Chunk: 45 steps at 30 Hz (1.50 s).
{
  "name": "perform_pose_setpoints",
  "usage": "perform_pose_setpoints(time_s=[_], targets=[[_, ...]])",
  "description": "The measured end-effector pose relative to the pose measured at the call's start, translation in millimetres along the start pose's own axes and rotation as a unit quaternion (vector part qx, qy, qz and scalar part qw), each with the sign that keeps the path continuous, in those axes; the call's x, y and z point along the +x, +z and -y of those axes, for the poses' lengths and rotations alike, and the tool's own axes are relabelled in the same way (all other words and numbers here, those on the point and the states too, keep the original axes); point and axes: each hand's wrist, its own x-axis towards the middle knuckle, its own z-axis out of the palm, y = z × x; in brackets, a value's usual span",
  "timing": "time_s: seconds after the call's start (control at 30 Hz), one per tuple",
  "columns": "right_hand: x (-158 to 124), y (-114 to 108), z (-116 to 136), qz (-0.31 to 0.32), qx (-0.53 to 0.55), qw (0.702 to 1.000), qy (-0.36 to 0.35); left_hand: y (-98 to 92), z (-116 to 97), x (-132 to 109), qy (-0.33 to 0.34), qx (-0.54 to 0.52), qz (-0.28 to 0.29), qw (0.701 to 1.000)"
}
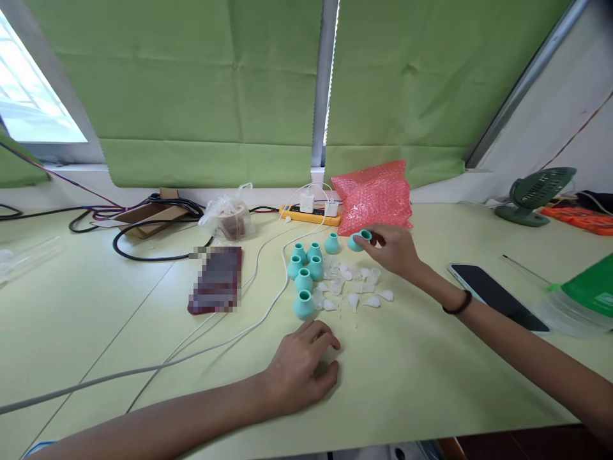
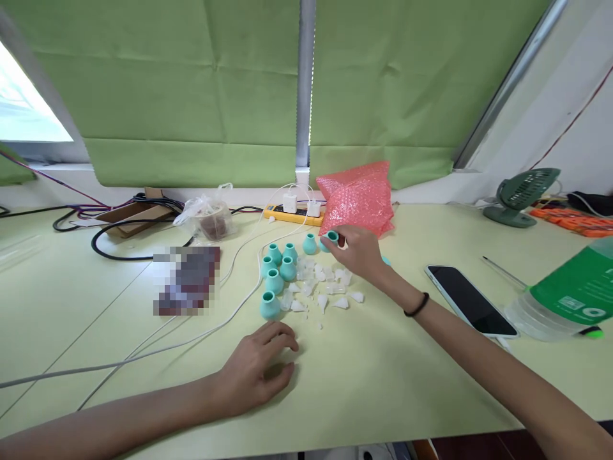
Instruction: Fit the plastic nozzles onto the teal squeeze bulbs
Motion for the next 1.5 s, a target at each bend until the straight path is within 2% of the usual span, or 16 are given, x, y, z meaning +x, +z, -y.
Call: perform_pose_setpoints(time_s=[0.1, 0.2, 0.33, 0.43, 0.53, 0.63, 0.73, 0.8, 0.83, 0.9, 1.0, 1.03, 1.13, 1.23, 1.3, 1.5], targets=[[12.2, 26.0, -24.1, 0.155, -0.089, 0.983, 0.044, -0.4, -1.6, 0.4, 0.018, 0.034, 0.013, 0.999], [12.9, 38.6, -37.1, 0.23, -0.082, 0.969, 0.032, 0.0, -2.2, -0.5, 0.026, 0.054, 0.022, 0.998], [11.0, 25.7, -52.9, 0.217, -0.095, 0.966, 0.104, 0.5, -1.7, -1.8, 0.035, 0.066, 0.024, 0.997], [2.2, 12.3, -69.4, 0.191, -0.202, 0.948, 0.157, 0.3, -1.9, -2.2, 0.044, 0.07, 0.024, 0.996], [-14.7, 9.6, -83.9, 0.258, -0.265, 0.909, 0.191, 0.1, -2.4, -2.3, 0.043, 0.071, 0.026, 0.996], [-26.6, 8.7, -87.7, 0.304, -0.243, 0.895, 0.218, 0.1, -2.9, -2.6, 0.04, 0.06, 0.023, 0.997], [-31.1, -3.1, -65.8, 0.236, -0.217, 0.923, 0.213, -1.5, -3.5, -2.9, 0.034, 0.022, 0.006, 0.999], [-37.5, -15.5, -31.7, 0.058, -0.087, 0.981, 0.164, -4.6, -3.9, -3.3, 0.03, -0.014, -0.008, 0.999], [-43.1, -21.1, -9.9, -0.039, 0.006, 0.992, 0.119, -6.7, -3.9, -3.8, 0.028, -0.035, -0.014, 0.999], [-58.4, -28.1, 36.5, -0.156, 0.183, 0.97, 0.019, -11.2, -3.6, -5.5, 0.022, -0.077, -0.015, 0.997], [-81.9, -25.1, 89.1, -0.074, 0.328, 0.936, -0.105, -15.2, -2.1, -8.8, 0.019, -0.138, -0.025, 0.99], [-87.7, -21.5, 97.7, -0.054, 0.317, 0.935, -0.148, -15.0, -1.6, -9.4, 0.017, -0.157, -0.036, 0.987], [-97.3, -9.6, 99.7, -0.086, 0.205, 0.951, -0.215, -11.0, -0.2, -8.3, -0.009, -0.221, -0.069, 0.973], [-100.9, -1.0, 90.0, -0.119, 0.115, 0.961, -0.22, -5.9, 0.6, -4.2, -0.055, -0.283, -0.076, 0.954], [-102.1, 1.8, 88.8, -0.118, 0.119, 0.963, -0.213, -4.1, 0.8, -1.9, -0.073, -0.309, -0.079, 0.945], [-98.5, -7.4, 103.5, -0.055, 0.306, 0.941, -0.131, -3.1, 1.5, -0.6, -0.078, -0.42, -0.107, 0.898]])
